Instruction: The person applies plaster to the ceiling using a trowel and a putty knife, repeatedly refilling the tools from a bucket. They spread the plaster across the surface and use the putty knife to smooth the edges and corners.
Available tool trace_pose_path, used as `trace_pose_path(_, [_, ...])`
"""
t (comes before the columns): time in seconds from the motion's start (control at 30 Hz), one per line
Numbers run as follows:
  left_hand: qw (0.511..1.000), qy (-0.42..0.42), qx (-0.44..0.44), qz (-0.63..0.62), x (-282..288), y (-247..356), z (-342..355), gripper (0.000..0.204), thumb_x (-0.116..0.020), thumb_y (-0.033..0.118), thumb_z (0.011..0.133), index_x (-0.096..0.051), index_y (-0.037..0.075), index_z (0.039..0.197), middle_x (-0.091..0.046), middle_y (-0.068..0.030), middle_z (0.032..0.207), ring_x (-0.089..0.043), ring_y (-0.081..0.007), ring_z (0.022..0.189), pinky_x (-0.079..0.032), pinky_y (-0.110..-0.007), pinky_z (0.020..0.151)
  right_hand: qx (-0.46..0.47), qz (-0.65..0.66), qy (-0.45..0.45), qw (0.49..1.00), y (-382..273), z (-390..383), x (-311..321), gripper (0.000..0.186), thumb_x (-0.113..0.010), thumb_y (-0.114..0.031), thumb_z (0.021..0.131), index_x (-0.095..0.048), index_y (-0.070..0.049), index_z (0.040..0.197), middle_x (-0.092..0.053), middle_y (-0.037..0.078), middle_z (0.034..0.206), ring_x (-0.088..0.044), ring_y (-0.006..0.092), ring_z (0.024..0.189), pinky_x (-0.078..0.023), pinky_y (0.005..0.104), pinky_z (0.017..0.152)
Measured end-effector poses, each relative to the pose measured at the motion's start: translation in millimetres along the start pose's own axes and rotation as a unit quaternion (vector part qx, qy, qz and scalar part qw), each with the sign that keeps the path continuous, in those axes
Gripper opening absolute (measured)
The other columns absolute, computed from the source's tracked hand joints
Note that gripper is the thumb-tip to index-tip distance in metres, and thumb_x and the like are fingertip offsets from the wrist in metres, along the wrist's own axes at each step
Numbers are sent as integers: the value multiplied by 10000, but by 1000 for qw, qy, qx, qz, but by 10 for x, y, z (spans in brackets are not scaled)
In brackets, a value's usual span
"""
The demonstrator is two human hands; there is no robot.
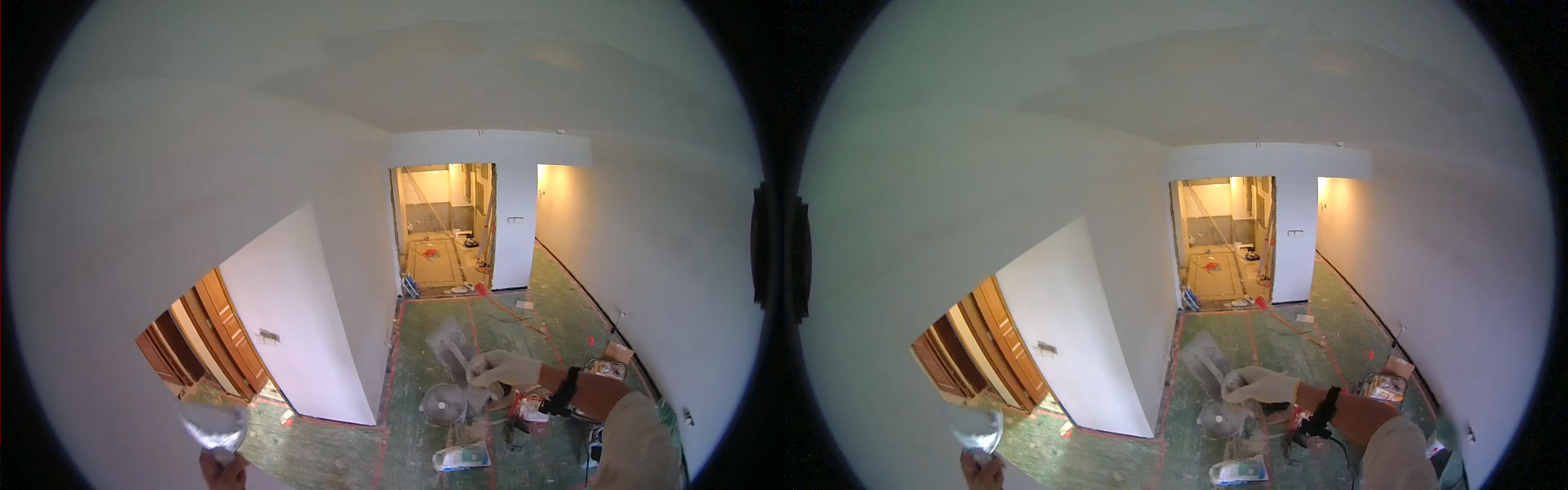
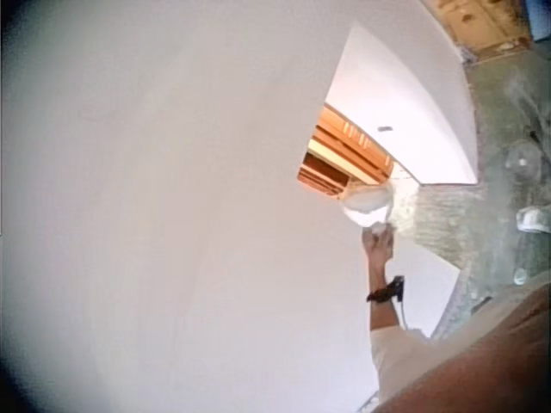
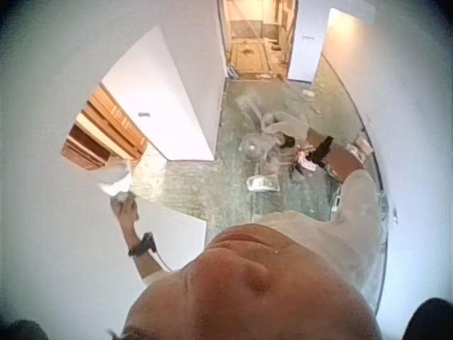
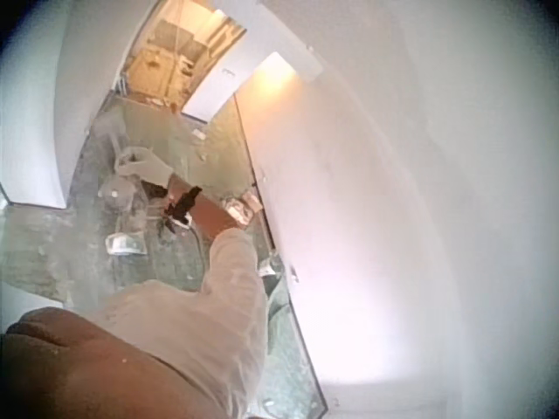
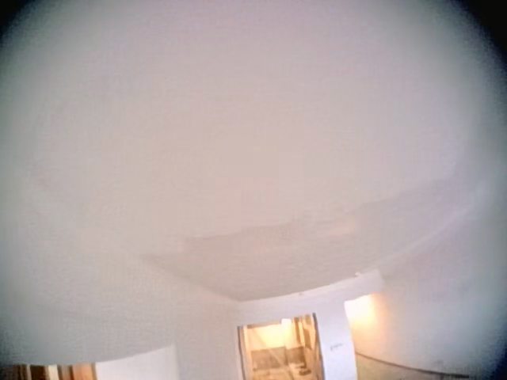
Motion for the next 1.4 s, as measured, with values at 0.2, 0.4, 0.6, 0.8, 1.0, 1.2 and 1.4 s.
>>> trace_pose_path(0.2, [984, 102, 89, -118, 284, -44, -883, 79, -639, 12, 882, -560, 12, 889, -537, -27, 588, -452, -104, 377, -313, -256, 270, 279, -515, 194, 787, -2240, 1211, 208, 788, -513, -96, 920, -155, -180, 1617, -307, 194, 1567, -492, 400, 1245, -420, 474, 1034])
trace_pose_path(0.4, [972, 82, 95, -198, 87, -827, -1119, 97, -686, 49, 885, -592, 44, 862, -589, -25, 703, -494, -106, 457, -419, -252, 399, 523, -575, 305, 551, -4180, 2434, 497, 542, -607, -127, 883, -484, -112, 1410, -586, 191, 1182, -517, 392, 1179, -445, 464, 997])
trace_pose_path(0.6, [964, 112, 72, -229, 161, -878, -1159, 111, -684, 35, 877, -581, 31, 918, -600, -46, 720, -507, -118, 466, -418, -248, 392, 521, -521, 358, 573, -4772, 2442, 219, 225, -635, -165, 881, -616, -60, 1079, -656, 193, 1106, -617, 365, 1043, -499, 457, 887])
trace_pose_path(0.8, [960, 90, 62, -256, 104, -967, -1148, 154, -683, 21, 870, -571, 18, 975, -612, -67, 737, -519, -130, 474, -417, -244, 385, 559, -484, 400, 542, -4465, 1749, 588, 204, -635, -177, 896, -583, -80, 1068, -653, 172, 1018, -612, 373, 952, -499, 439, 835])
trace_pose_path(1.0, [949, 87, 76, -294, -279, -921, -1550, 209, -681, 7, 862, -560, 5, 1032, -623, -88, 754, -532, -141, 483, -416, -241, 378, 493, -455, 477, 568, -4135, 316, 1127, 289, -679, -246, 908, -573, -99, 1133, -654, 175, 1032, -622, 369, 965, -503, 426, 849])
trace_pose_path(1.2, [933, 107, 100, -328, -977, -676, -2172, 268, -680, -8, 854, -550, -8, 1088, -635, -109, 771, -545, -153, 491, -414, -237, 370, 438, -481, 515, 558, -3780, -1240, 2089, 386, -693, -326, 909, -574, -102, 1200, -667, 177, 1095, -626, 388, 1040, -498, 435, 890])
trace_pose_path(1.4, [933, 97, 88, -334, -1343, -498, -2516, 245, -666, -23, 852, -538, -23, 1061, -633, -125, 763, -535, -156, 477, -403, -240, 355, 444, -491, 540, 521, -3545, -2360, 2737, 429, -688, -368, 915, -570, -111, 1237, -672, 177, 1111, -636, 396, 1043, -508, 436, 904])
Point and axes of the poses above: each hand's wrist, its own z-axis towards the middle knuckle, its own x-axis out of the back of the hand, y = z × x, the point moved 5 cm from there along z, towards the middle knuckle
